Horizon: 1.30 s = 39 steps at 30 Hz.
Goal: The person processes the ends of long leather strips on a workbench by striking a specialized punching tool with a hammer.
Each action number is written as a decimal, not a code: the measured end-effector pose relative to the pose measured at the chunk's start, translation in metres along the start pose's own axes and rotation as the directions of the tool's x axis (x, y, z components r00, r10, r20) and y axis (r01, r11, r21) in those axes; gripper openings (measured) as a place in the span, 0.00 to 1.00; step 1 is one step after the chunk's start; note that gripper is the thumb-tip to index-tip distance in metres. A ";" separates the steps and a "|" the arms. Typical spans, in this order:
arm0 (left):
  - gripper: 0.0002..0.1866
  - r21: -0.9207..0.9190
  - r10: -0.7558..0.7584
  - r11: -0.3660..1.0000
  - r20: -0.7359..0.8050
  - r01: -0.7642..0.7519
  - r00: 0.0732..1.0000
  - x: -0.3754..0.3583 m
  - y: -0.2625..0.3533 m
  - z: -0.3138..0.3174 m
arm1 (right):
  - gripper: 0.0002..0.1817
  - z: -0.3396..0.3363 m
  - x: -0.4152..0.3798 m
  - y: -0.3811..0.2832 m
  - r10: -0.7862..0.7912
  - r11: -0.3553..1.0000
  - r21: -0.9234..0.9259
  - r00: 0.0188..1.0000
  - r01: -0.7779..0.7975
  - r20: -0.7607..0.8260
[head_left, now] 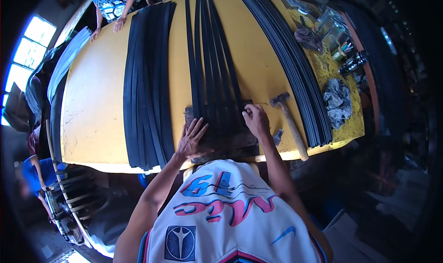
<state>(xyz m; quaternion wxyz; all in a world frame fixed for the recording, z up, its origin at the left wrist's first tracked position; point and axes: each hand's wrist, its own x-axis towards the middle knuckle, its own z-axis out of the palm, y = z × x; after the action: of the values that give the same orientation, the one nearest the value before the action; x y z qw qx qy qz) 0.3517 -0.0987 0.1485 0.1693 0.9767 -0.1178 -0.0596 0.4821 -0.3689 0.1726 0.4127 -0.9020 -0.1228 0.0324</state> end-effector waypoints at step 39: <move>0.49 -0.082 -0.042 0.996 -0.128 0.031 0.991 -0.005 -0.014 0.006 | 0.39 0.069 -0.039 -0.044 -0.363 0.819 -0.284 0.834 0.499 0.416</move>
<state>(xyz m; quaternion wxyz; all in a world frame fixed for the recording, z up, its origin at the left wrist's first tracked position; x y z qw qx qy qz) 0.3487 -0.0863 0.1388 0.2144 0.9729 -0.0860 -0.0036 0.4248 -0.3001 0.1582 0.1977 -0.8920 -0.4007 0.0686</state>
